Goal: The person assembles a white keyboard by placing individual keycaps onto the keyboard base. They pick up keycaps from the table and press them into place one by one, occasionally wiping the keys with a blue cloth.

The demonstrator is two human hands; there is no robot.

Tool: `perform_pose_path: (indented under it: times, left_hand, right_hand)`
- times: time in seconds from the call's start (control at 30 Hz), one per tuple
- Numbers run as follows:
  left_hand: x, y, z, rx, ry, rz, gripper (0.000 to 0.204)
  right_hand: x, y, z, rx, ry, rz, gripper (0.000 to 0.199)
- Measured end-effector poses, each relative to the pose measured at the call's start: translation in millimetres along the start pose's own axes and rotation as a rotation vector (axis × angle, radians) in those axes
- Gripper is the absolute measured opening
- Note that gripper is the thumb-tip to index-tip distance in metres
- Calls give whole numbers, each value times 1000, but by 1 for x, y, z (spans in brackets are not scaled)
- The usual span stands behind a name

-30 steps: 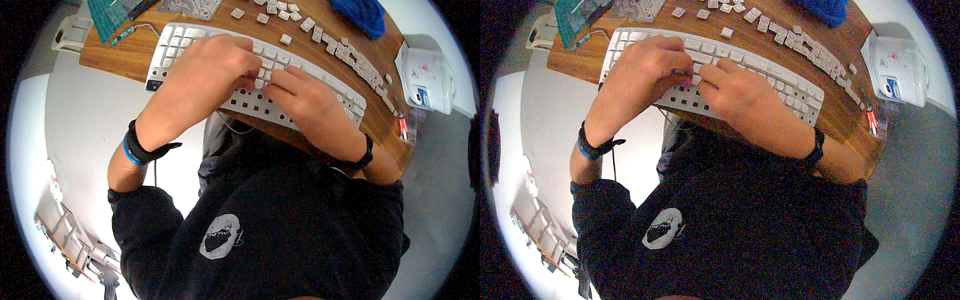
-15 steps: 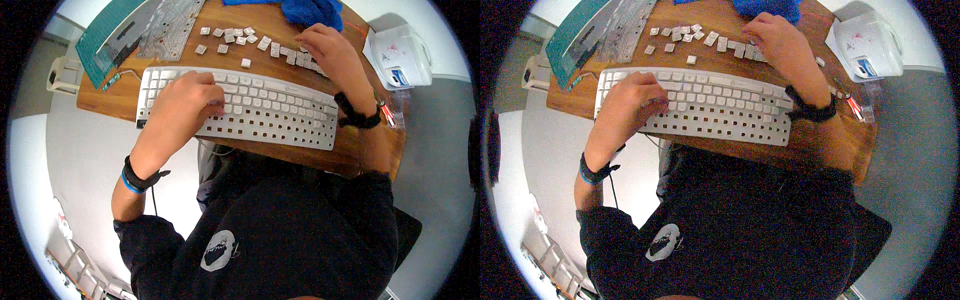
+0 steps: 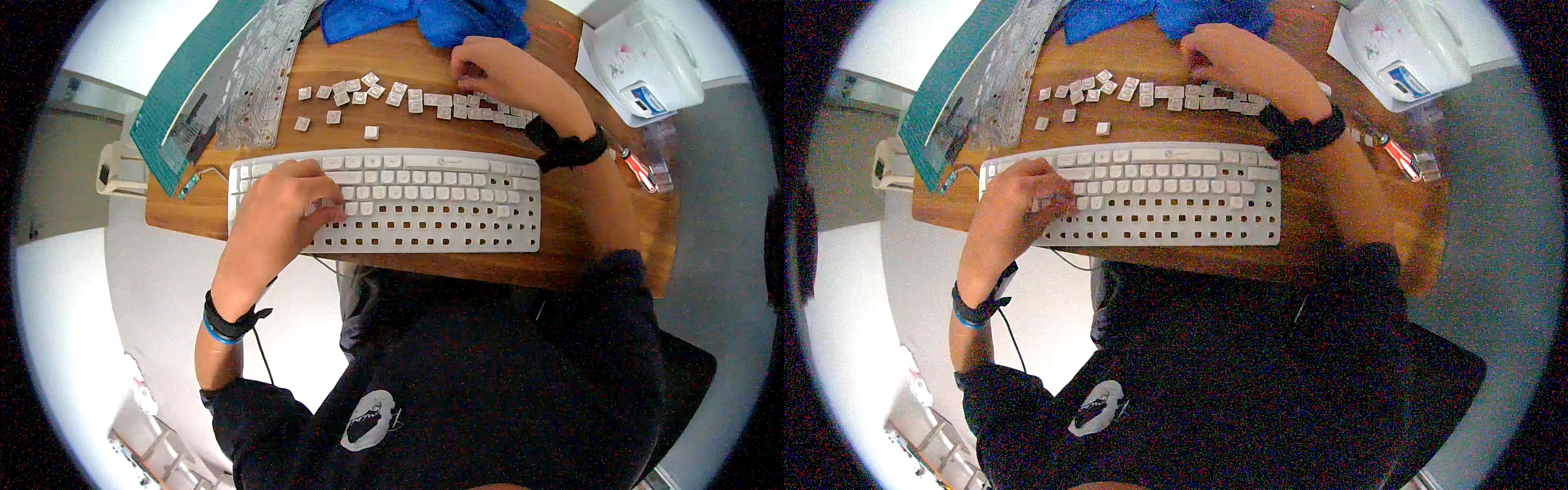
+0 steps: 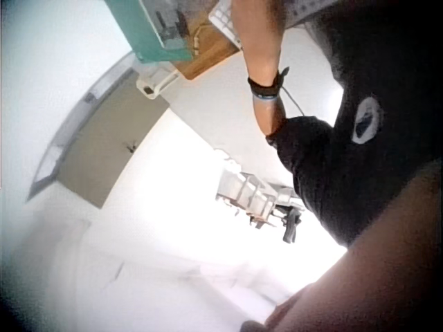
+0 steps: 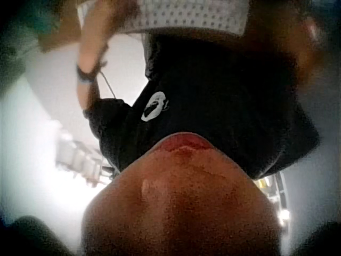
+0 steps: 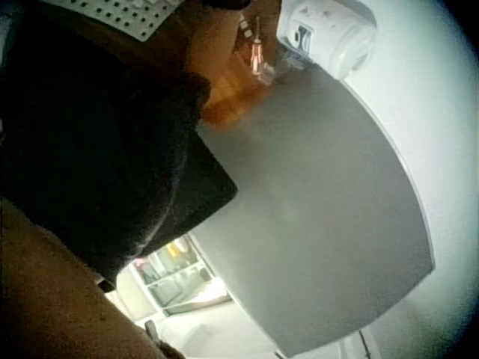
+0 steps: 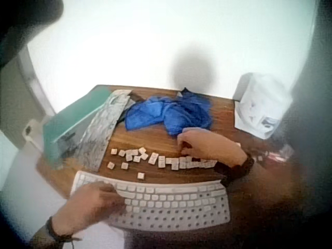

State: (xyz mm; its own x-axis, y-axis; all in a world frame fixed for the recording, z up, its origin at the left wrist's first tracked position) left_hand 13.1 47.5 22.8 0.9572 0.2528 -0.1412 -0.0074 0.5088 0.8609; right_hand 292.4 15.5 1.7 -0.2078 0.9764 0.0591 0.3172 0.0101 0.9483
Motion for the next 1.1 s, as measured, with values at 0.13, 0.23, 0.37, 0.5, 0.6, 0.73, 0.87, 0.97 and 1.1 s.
perform_pose_path:
  times: [0.13,0.23,0.37,0.5,0.6,0.73,0.87,0.97,1.1]
  left_hand:
    - [8,9,13,108,-37,-94,11]
    - [31,22,41,246,-78,-87,12]
    - [95,27,80,319,-258,13,17]
    - [171,15,89,200,-410,98,11]
    - [216,-1,80,143,-387,0,14]
    - [240,-14,77,132,-449,-14,15]
    - [251,-19,69,97,-354,-118,25]
    - [256,-20,67,54,-357,-133,26]
    - [253,-16,71,87,-323,-163,23]
  right_hand:
    - [-2,11,7,175,-29,-21,14]
    - [-16,35,9,112,-88,64,15]
    - [-32,49,24,72,-167,125,17]
    - [-40,63,34,71,-69,147,19]
    - [-51,78,38,96,-65,181,21]
    - [-68,88,42,91,-41,193,22]
    - [-70,93,41,73,19,183,22]
    - [-70,95,41,64,28,187,22]
    - [-65,89,43,100,51,157,21]
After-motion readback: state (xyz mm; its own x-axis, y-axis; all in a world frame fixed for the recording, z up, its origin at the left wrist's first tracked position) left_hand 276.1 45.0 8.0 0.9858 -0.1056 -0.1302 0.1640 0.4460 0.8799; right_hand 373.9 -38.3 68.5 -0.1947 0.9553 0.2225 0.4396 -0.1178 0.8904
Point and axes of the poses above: each hand's wrist, its own x-axis towards the middle knuckle, its own y-axis out of the back of the hand, z = x × y, the point moved 10 cm from there along x, towards the middle knuckle, and after that the axes turned 7 degrees about -z, right-handed, at the moved point
